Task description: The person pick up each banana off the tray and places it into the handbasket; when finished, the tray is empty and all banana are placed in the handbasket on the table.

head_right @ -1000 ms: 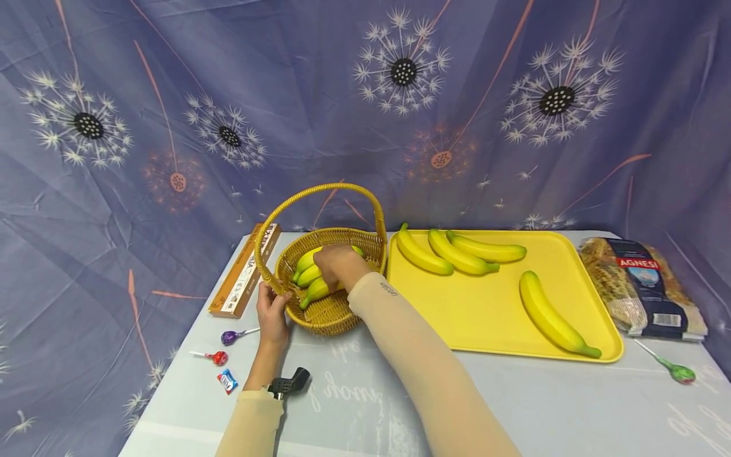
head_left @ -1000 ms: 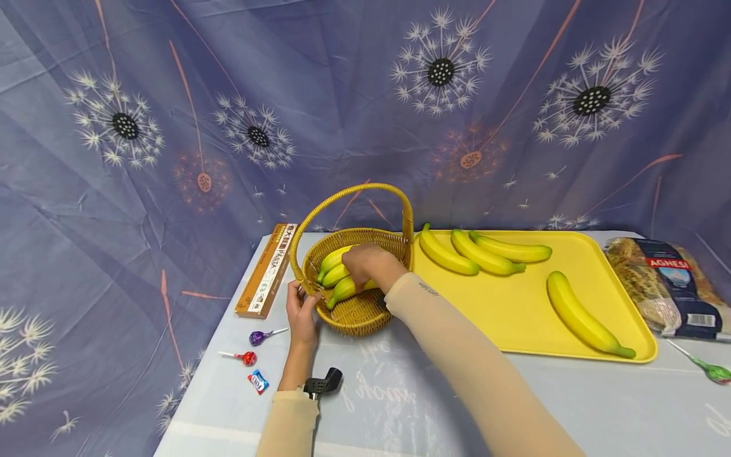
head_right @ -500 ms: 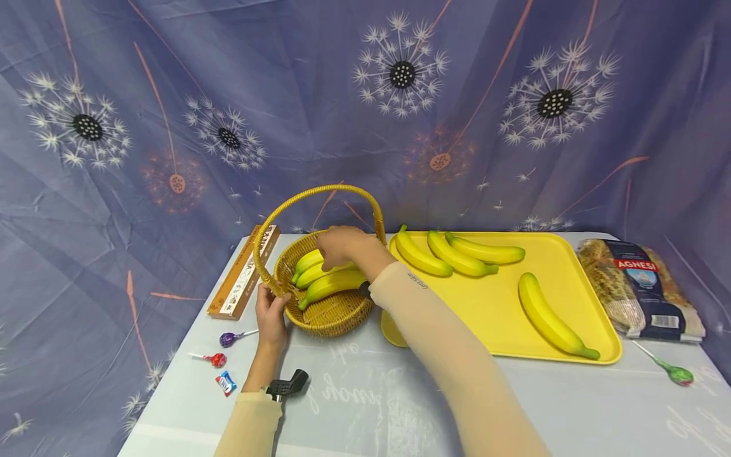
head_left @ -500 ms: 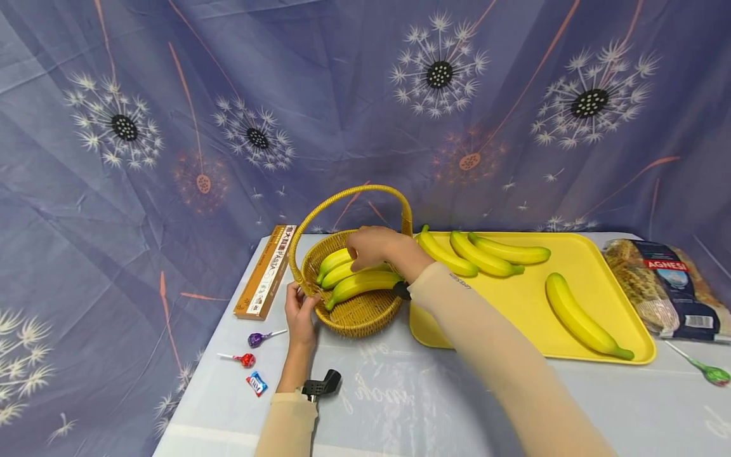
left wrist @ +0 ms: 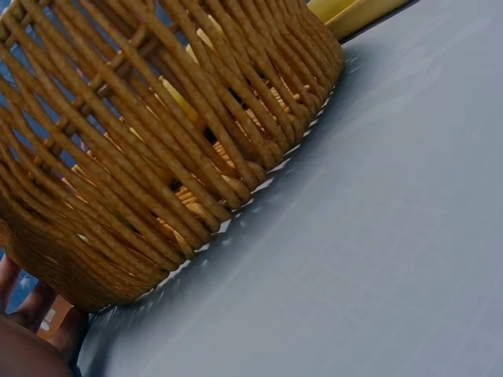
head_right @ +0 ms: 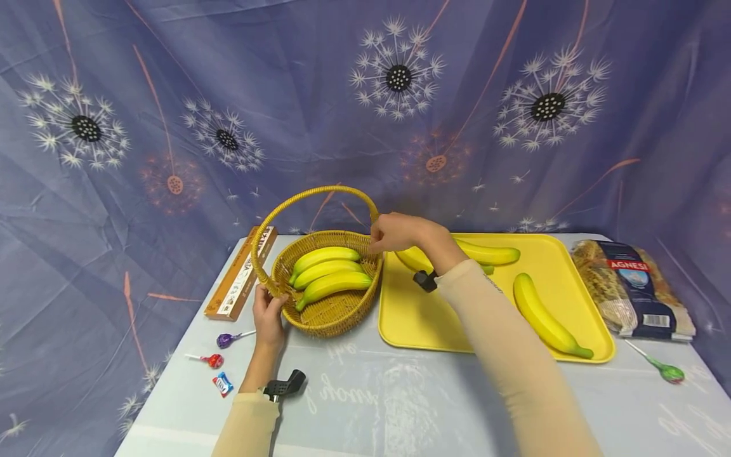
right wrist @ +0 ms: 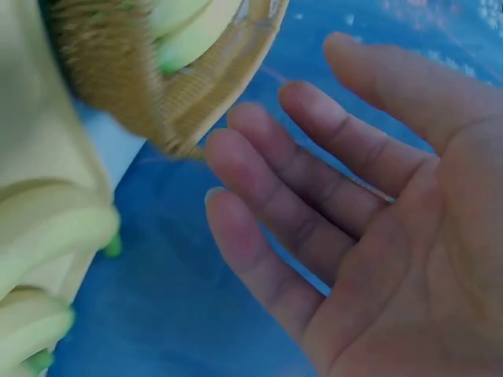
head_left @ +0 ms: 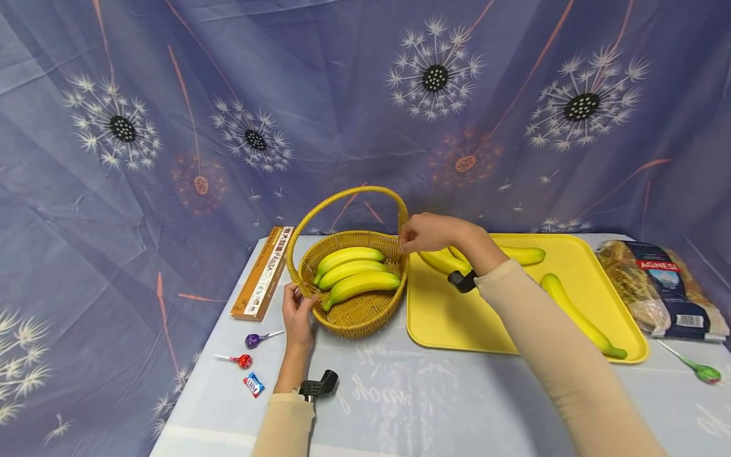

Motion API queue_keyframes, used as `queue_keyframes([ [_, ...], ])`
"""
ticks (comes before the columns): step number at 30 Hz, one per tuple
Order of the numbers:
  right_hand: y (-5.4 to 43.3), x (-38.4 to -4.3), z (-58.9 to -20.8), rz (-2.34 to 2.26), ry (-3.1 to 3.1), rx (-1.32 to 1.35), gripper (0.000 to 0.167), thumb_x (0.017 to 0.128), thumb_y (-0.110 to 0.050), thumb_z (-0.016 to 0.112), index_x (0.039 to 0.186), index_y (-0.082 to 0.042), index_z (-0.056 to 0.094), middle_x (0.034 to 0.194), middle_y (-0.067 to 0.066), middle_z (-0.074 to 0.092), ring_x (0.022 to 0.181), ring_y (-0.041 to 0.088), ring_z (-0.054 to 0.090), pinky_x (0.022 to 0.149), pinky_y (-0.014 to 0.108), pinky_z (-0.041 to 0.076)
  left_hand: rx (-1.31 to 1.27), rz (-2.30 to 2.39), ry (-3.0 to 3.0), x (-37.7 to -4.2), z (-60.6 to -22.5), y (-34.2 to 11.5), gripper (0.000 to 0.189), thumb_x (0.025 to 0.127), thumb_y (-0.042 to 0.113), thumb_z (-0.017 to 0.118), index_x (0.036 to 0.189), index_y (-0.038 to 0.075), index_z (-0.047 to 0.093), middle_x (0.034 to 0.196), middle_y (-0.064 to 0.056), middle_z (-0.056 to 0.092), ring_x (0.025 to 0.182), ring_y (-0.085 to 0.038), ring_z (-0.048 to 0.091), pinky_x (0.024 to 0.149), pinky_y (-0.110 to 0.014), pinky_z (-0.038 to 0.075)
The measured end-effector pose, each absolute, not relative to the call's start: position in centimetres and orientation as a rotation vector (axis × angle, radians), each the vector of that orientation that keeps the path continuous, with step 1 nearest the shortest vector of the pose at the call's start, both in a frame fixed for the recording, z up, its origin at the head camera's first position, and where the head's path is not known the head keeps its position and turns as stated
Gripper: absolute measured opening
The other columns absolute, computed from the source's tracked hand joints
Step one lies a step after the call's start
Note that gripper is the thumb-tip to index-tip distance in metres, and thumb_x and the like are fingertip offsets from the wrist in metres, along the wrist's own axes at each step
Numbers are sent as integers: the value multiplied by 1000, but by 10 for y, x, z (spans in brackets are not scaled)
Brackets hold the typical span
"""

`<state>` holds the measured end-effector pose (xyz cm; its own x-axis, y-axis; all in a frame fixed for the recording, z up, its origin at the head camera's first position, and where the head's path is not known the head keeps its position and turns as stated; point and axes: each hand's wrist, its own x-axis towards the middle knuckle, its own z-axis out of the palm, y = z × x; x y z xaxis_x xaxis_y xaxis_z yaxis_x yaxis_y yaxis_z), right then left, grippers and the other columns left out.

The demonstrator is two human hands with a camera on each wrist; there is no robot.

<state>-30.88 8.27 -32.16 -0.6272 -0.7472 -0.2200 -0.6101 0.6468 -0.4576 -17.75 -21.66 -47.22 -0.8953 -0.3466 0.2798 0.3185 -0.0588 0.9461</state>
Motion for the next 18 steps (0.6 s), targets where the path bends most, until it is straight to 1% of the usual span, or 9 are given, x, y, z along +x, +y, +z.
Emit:
queue_keyframes([
  [2, 93, -314, -330, -488, 2485, -1024, 21, 96, -25, 58, 107, -10, 69, 98, 0, 65, 81, 17, 60, 74, 37, 48, 26, -2006, -1782, -178, -472, -219, 41, 82, -6, 53, 119, -18, 40, 121, -38, 47, 115, -53, 41, 86, -33, 43],
  [3, 97, -317, -335, -482, 2495, -995, 21, 96, -24, 57, 106, -9, 69, 96, 2, 65, 79, 18, 58, 74, 37, 47, 26, -2000, -1785, -178, -473, -220, 41, 82, -5, 53, 119, -18, 41, 120, -38, 47, 115, -53, 41, 86, -33, 43],
  [5, 106, -323, -347, -459, 2541, -934, 22, 96, -22, 57, 108, -9, 69, 100, 4, 65, 83, 20, 58, 77, 39, 47, 27, -1992, -1787, -178, -474, -221, 42, 82, -5, 54, 119, -18, 41, 117, -33, 51, 114, -54, 42, 85, -33, 43],
  [8, 115, -332, -366, -405, 2612, -807, 27, 96, -21, 57, 115, -6, 68, 110, 10, 65, 97, 28, 58, 87, 45, 46, 37, -1982, -1789, -178, -475, -222, 42, 82, -5, 55, 119, -17, 41, 112, -22, 57, 112, -51, 44, 85, -32, 43],
  [10, 120, -335, -378, -374, 2649, -721, 32, 95, -22, 59, 121, -4, 65, 120, 14, 62, 113, 35, 53, 94, 50, 42, 37, -1979, -1789, -178, -476, -221, 40, 82, -5, 55, 118, -17, 42, 110, -16, 58, 110, -47, 47, 84, -32, 44],
  [13, 126, -339, -394, -358, 2657, -600, 37, 94, -23, 60, 126, -2, 61, 129, 18, 56, 123, 41, 43, 99, 54, 36, 30, -1976, -1787, -178, -476, -220, 36, 82, -5, 55, 115, -13, 45, 110, -15, 59, 108, -42, 50, 83, -32, 44],
  [15, 129, -341, -403, -361, 2657, -532, 41, 94, -25, 62, 128, -3, 59, 133, 19, 52, 126, 42, 39, 100, 55, 34, 25, -1967, -1787, -178, -476, -219, 35, 81, -5, 55, 114, -11, 46, 109, -15, 59, 108, -43, 49, 83, -31, 44],
  [18, 131, -344, -412, -403, 2655, -455, 49, 92, -29, 65, 131, -2, 54, 136, 21, 48, 127, 43, 36, 99, 55, 35, 8, -1971, -1780, -179, -475, -219, 36, 81, -5, 55, 115, -13, 45, 109, -19, 58, 109, -51, 45, 82, -31, 44],
])
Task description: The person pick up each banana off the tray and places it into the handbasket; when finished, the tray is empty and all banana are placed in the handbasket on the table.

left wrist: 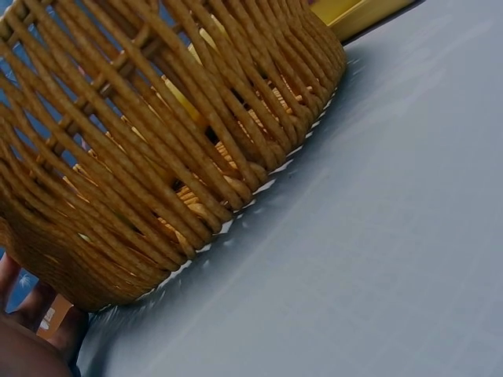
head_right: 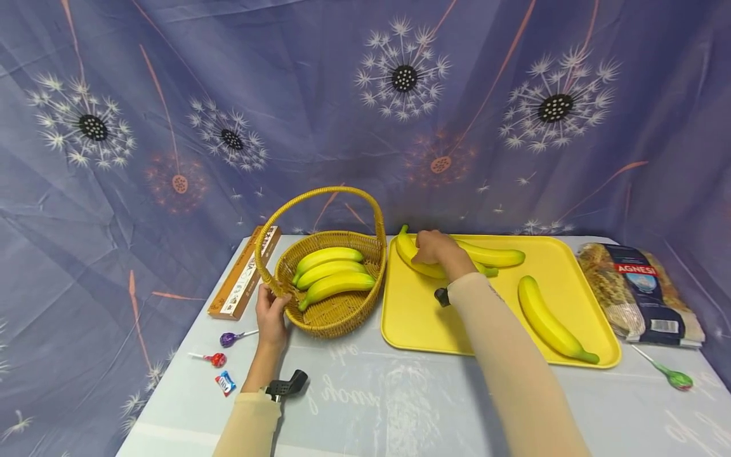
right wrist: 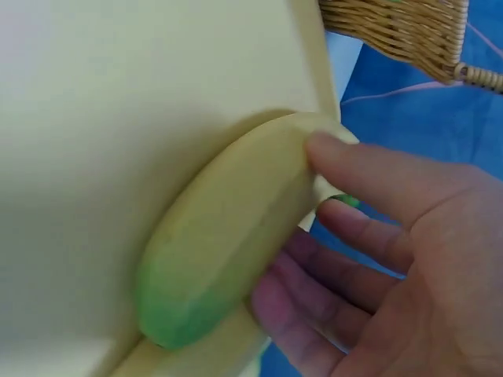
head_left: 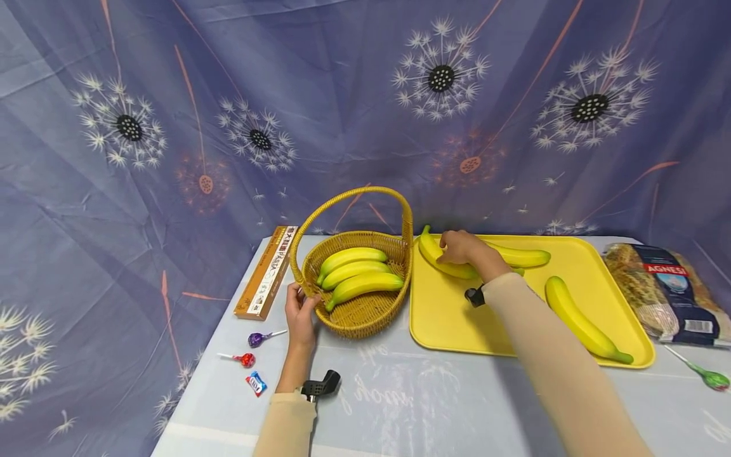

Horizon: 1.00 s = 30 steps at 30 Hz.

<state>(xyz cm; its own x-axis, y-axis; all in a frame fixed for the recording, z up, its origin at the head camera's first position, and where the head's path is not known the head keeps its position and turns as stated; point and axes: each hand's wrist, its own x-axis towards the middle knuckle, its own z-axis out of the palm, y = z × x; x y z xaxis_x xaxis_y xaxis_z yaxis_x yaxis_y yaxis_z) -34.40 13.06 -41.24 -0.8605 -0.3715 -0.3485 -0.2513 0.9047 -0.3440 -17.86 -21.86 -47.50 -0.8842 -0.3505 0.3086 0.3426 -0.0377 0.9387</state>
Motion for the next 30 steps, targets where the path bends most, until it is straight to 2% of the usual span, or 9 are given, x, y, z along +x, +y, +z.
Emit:
queue_keyframes([
  [3, 131, -345, -418, -439, 2667, -431, 59, 89, -32, 68, 135, 0, 49, 137, 22, 47, 128, 43, 36, 100, 54, 35, -7, -1973, -1781, -179, -474, -218, 40, 82, -6, 54, 119, -17, 42, 111, -21, 56, 111, -55, 42, 82, -31, 44],
  [7, 130, -342, -421, -447, 2669, -448, 69, 87, -32, 69, 140, 3, 43, 140, 24, 43, 129, 45, 36, 101, 55, 33, 4, -1964, -1791, -179, -474, -218, 42, 82, -6, 54, 120, -18, 42, 111, -17, 57, 111, -49, 46, 83, -31, 44],
  [10, 133, -339, -418, -463, 2633, -472, 68, 87, -29, 68, 141, 3, 42, 140, 25, 43, 128, 45, 37, 99, 55, 35, 11, -1963, -1797, -178, -475, -218, 42, 81, -6, 54, 119, -18, 41, 112, -15, 58, 111, -46, 47, 84, -31, 45],
  [14, 140, -334, -401, -489, 2550, -556, 64, 86, -24, 68, 140, 2, 44, 135, 22, 49, 123, 40, 45, 95, 50, 41, 5, -1967, -1802, -178, -475, -219, 42, 82, -5, 54, 119, -18, 41, 116, -27, 54, 113, -51, 44, 84, -30, 45],
  [18, 145, -327, -375, -476, 2471, -676, 63, 84, -22, 71, 137, 2, 48, 130, 20, 54, 117, 35, 52, 92, 46, 45, 3, -1971, -1802, -179, -474, -221, 37, 82, -4, 55, 117, -11, 45, 121, -38, 48, 114, -55, 41, 83, -30, 45],
  [23, 144, -315, -350, -456, 2391, -761, 65, 82, -21, 74, 137, 2, 48, 128, 16, 55, 115, 30, 53, 92, 44, 45, 19, -1980, -1791, -178, -472, -222, 30, 82, -3, 55, 111, 0, 51, 121, -39, 47, 113, -53, 43, 83, -30, 45],
  [25, 142, -311, -344, -437, 2377, -790, 62, 82, -21, 74, 135, 1, 51, 118, 11, 59, 103, 24, 56, 87, 40, 47, 29, -1978, -1789, -177, -471, -221, 29, 82, -3, 56, 110, 2, 52, 118, -34, 52, 111, -47, 47, 83, -31, 45],
  [27, 141, -307, -339, -413, 2363, -807, 59, 81, -21, 75, 132, 0, 53, 102, 6, 60, 86, 19, 55, 78, 36, 46, 35, -1982, -1796, -177, -472, -220, 31, 82, -3, 55, 112, -3, 51, 116, -30, 54, 109, -42, 50, 83, -31, 44],
  [30, 140, -300, -333, -367, 2344, -847, 35, 80, -18, 75, 110, -4, 63, 74, 0, 49, 63, 14, 40, 63, 32, 37, 35, -1992, -1800, -177, -473, -219, 37, 82, -3, 55, 117, -11, 45, 118, -31, 53, 109, -39, 50, 84, -32, 44],
])
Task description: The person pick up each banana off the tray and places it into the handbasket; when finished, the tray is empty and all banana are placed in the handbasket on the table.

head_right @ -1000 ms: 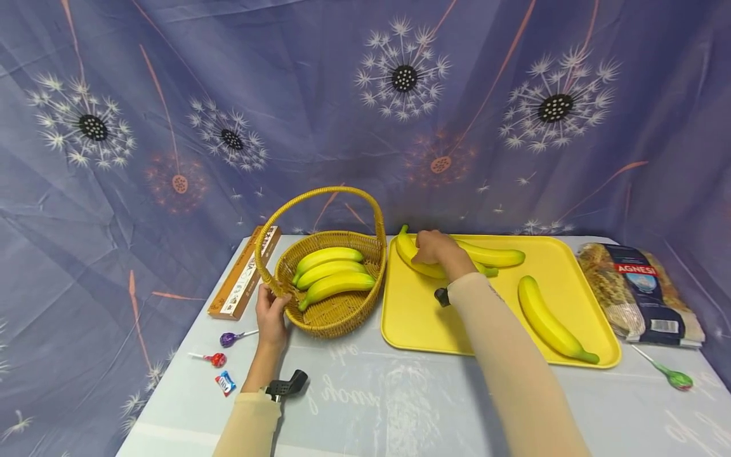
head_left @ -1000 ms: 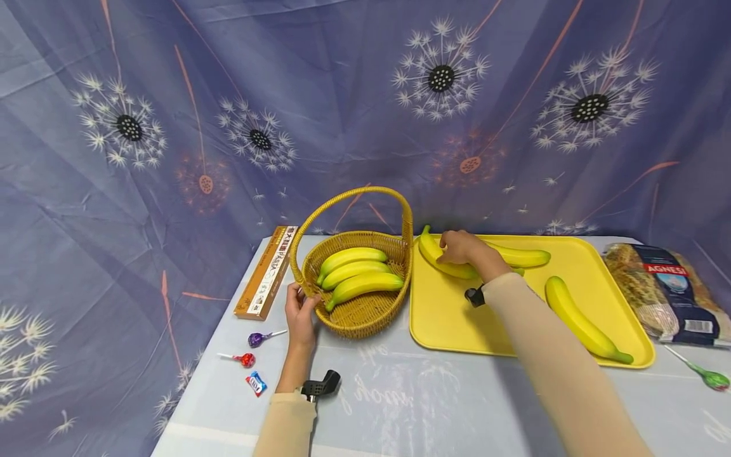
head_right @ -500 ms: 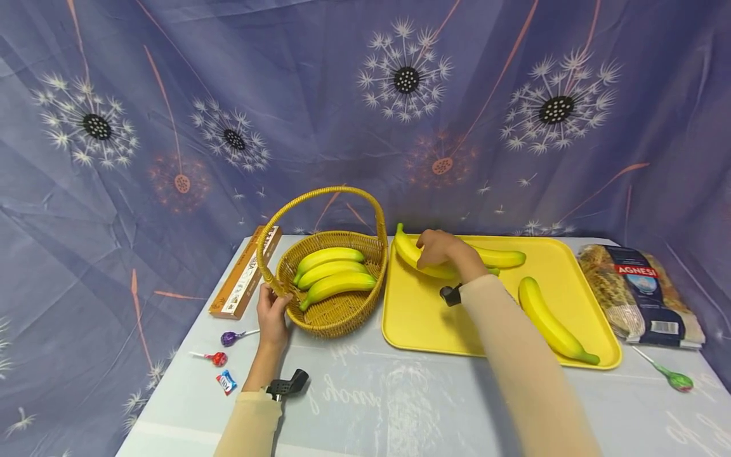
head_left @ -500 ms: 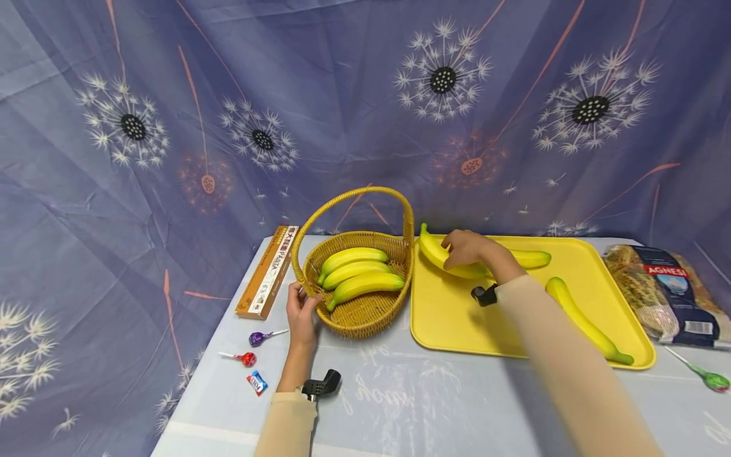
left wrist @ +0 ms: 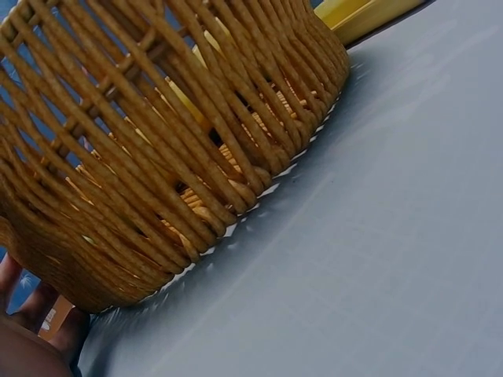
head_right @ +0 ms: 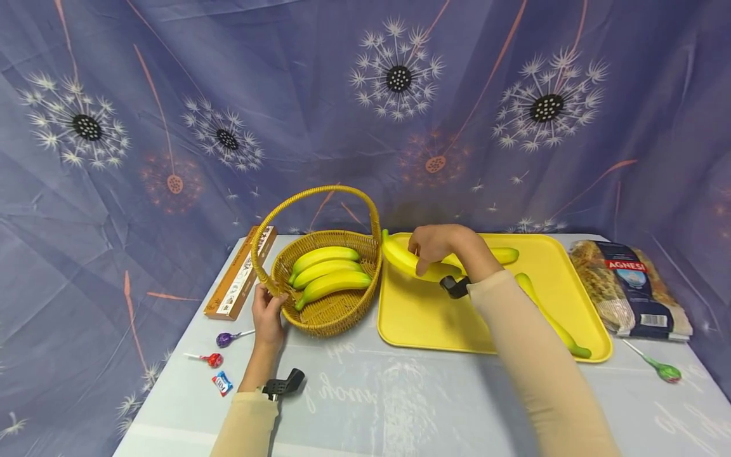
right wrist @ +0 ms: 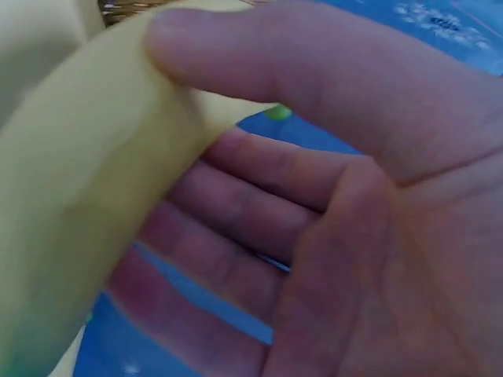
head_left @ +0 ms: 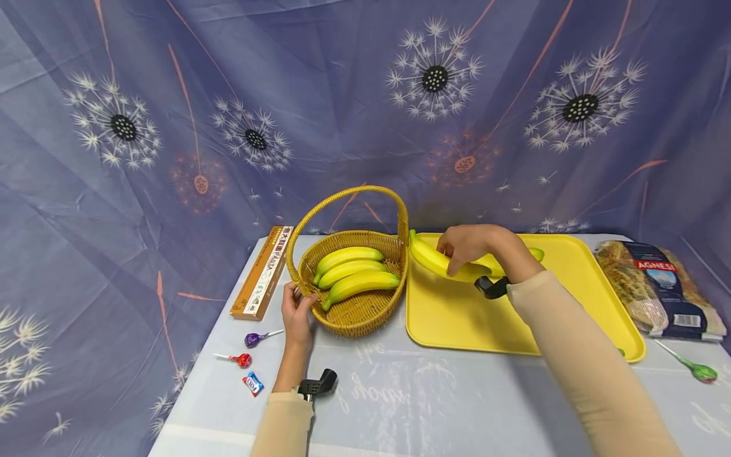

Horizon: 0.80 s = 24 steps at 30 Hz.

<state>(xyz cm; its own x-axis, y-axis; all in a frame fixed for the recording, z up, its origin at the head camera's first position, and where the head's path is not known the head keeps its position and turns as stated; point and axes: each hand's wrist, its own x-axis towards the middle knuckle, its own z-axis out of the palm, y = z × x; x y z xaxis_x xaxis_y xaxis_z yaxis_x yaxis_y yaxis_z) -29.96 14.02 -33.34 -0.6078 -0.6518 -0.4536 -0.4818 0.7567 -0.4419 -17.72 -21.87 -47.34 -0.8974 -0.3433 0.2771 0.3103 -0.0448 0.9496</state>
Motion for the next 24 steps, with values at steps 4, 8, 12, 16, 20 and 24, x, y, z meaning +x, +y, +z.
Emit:
queue_keyframes([
  [4, 133, -288, -323, -353, 2302, -915, 19, 77, -13, 75, 84, -8, 58, 62, -2, 34, 55, 13, 28, 56, 30, 29, 35, -1985, -1804, -178, -473, -218, 39, 82, -3, 55, 118, -13, 43, 120, -34, 51, 110, -39, 50, 85, -32, 44],
  [8, 118, -279, -311, -390, 2229, -991, 23, 77, -12, 75, 98, -9, 64, 68, -2, 47, 58, 12, 37, 59, 29, 34, 49, -1966, -1811, -178, -472, -218, 32, 82, -3, 56, 113, -6, 49, 112, -18, 58, 107, -35, 52, 84, -32, 43],
  [12, 99, -274, -304, -407, 2189, -1098, 35, 79, -12, 74, 113, -11, 64, 88, 1, 63, 71, 13, 51, 67, 31, 43, 48, -1974, -1801, -178, -473, -218, 36, 82, -2, 57, 115, -12, 46, 107, -12, 59, 104, -38, 51, 83, -32, 43],
  [16, 78, -276, -301, -442, 2191, -1186, 34, 81, -12, 74, 113, -14, 65, 94, -1, 66, 79, 15, 58, 72, 32, 48, 61, -1968, -1807, -177, -474, -218, 42, 81, -1, 57, 118, -16, 43, 106, -12, 60, 100, -31, 53, 83, -32, 42],
  [20, 55, -279, -302, -437, 2227, -1219, 31, 82, -15, 75, 111, -14, 65, 82, -3, 60, 70, 12, 52, 66, 29, 43, 59, -1966, -1825, -177, -474, -219, 43, 82, 0, 57, 121, -15, 43, 107, -11, 60, 102, -34, 52, 85, -33, 42],
  [24, 26, -280, -304, -354, 2251, -1204, 43, 82, -21, 76, 121, -9, 62, 72, -1, 52, 60, 12, 41, 62, 29, 36, 51, -1983, -1820, -177, -474, -219, 44, 83, 0, 57, 122, -15, 43, 110, -16, 59, 105, -37, 51, 85, -34, 41],
])
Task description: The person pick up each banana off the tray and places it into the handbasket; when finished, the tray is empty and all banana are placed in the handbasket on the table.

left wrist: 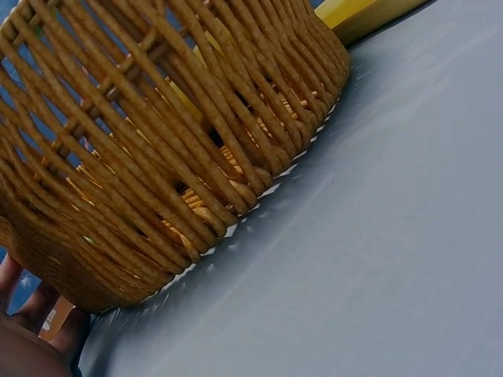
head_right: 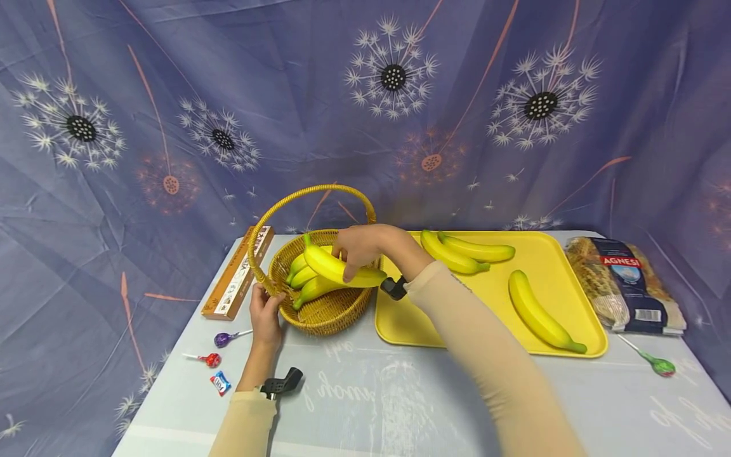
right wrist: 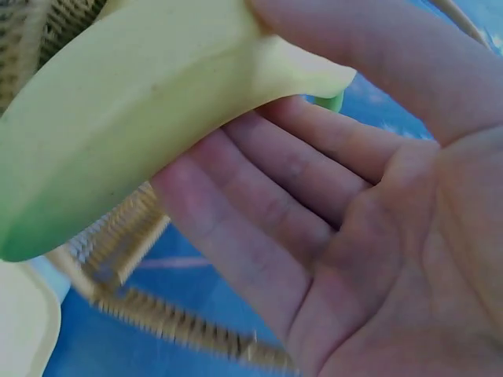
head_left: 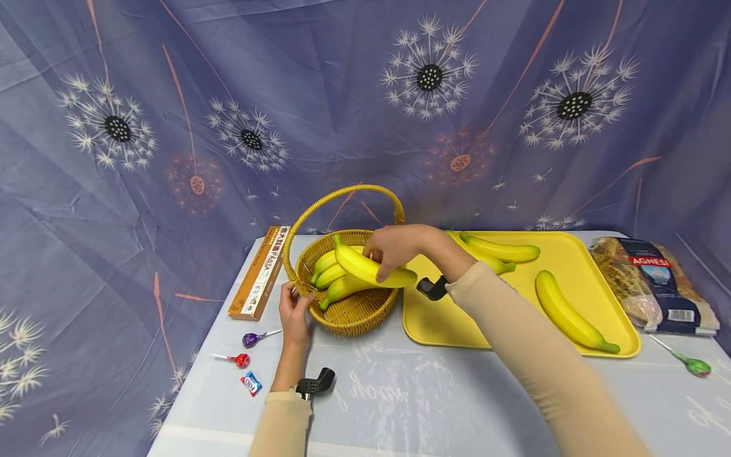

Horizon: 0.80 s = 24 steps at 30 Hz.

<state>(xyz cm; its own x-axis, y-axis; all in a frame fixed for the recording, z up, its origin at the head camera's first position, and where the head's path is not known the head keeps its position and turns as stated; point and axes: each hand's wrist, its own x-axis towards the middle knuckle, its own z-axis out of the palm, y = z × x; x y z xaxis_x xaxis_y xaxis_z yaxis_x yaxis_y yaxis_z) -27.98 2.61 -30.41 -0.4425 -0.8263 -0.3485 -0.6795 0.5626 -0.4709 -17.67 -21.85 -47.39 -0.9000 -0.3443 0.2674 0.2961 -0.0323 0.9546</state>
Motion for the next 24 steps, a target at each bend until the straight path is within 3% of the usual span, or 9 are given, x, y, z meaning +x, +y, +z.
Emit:
queue_keyframes([
  [3, 5, -282, -304, -276, 2260, -1155, 55, 83, -23, 76, 132, -8, 56, 83, -1, 61, 61, 12, 49, 64, 27, 42, 52, -1987, -1808, -177, -473, -219, 44, 83, -1, 57, 122, -16, 43, 109, -16, 59, 104, -38, 51, 84, -33, 42],
  [5, -7, -283, -305, -240, 2262, -1124, 59, 83, -23, 76, 135, -7, 54, 99, 1, 65, 67, 13, 57, 68, 27, 47, 47, -1990, -1801, -176, -472, -218, 43, 83, -2, 56, 121, -17, 42, 108, -14, 59, 105, -42, 49, 83, -32, 43],
  [11, -32, -288, -314, -243, 2233, -1010, 62, 82, -23, 77, 138, -9, 51, 129, 5, 55, 86, 14, 64, 76, 31, 53, 39, -2006, -1782, -176, -472, -218, 38, 82, -3, 55, 117, -13, 45, 108, -12, 59, 111, -53, 43, 83, -31, 44],
  [16, -45, -289, -325, -217, 2215, -917, 45, 81, -23, 77, 121, -10, 63, 119, 2, 58, 86, 17, 64, 76, 32, 54, 39, -2018, -1766, -177, -473, -217, 29, 83, -4, 55, 111, -1, 51, 117, -31, 53, 113, -53, 42, 83, -32, 45],
  [19, -51, -288, -332, -215, 2190, -875, 29, 80, -22, 78, 106, -11, 68, 103, 1, 62, 86, 18, 65, 79, 34, 53, 31, -2022, -1778, -177, -473, -218, 33, 83, -3, 55, 115, -9, 46, 121, -39, 46, 115, -53, 41, 84, -31, 45],
  [21, -54, -287, -337, -212, 2190, -850, 28, 79, -22, 79, 103, -12, 68, 99, 0, 63, 85, 19, 66, 80, 35, 53, 27, -2022, -1784, -177, -473, -218, 38, 84, -3, 55, 118, -14, 42, 122, -40, 44, 115, -54, 41, 83, -31, 46],
  [24, -57, -285, -344, -214, 2211, -816, 31, 78, -21, 80, 103, -11, 65, 100, -1, 61, 87, 18, 65, 81, 35, 52, 32, -2019, -1790, -177, -472, -218, 34, 84, -3, 55, 115, -10, 45, 122, -39, 45, 115, -53, 41, 83, -31, 46],
])
